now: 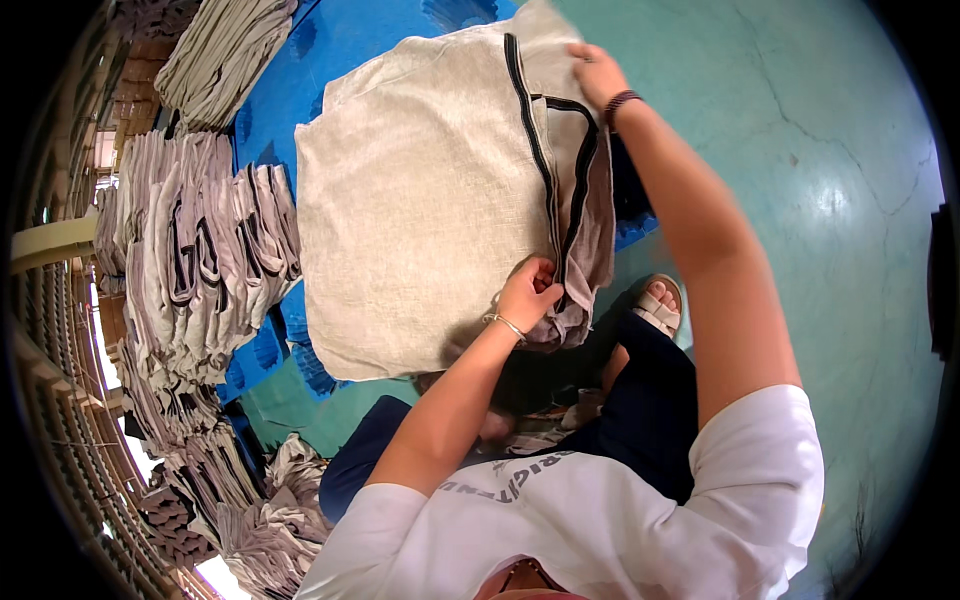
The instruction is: The person folds fabric covers by hand on a pallet, zipping one closed and placing it on a stack.
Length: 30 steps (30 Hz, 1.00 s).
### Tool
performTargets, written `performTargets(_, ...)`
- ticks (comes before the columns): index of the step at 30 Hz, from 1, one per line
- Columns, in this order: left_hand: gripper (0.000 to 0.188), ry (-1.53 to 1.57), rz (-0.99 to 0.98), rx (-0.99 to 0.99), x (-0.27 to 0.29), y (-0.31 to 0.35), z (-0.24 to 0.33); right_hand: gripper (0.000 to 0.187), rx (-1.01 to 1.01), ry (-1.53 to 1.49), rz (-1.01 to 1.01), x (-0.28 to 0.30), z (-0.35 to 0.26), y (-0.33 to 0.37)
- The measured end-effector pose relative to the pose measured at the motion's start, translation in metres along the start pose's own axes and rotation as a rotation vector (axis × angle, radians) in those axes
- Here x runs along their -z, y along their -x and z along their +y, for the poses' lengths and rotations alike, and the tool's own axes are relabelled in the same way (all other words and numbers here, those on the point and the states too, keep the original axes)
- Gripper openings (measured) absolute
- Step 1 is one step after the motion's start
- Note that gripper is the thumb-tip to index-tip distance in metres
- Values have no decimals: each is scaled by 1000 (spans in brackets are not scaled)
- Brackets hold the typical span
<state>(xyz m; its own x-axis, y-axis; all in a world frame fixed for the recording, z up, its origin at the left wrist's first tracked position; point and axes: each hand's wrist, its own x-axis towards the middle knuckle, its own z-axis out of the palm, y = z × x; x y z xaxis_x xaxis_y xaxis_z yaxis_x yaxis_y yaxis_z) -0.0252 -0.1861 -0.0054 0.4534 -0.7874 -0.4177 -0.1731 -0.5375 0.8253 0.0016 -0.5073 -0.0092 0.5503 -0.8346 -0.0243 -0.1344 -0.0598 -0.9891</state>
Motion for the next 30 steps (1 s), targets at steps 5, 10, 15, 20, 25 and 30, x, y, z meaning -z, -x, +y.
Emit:
performTargets(5, 31, 27, 22, 35, -5, -3, -6, 30, -55, 142, 32, 59, 9, 29)
performTargets(10, 35, -258, 61, 22, -11, -1, 18, 22, -286, -64, -109, 73, -2, 91)
performTargets(15, 37, -167, 14, 66, -4, -1, 21, 31, -377, -47, -477, 56, 0, 155)
performTargets(20, 28, 540, -78, 176, 16, 9, 25, 66, -254, 94, -524, 34, 20, 190)
performTargets(25, 36, 908, -35, 104, 42, 25, 39, 68, -298, 85, -368, 17, 10, 195)
performTargets(30, 47, 953, -3, 12, 49, 29, 55, 51, -101, -37, -166, 22, 3, 159)
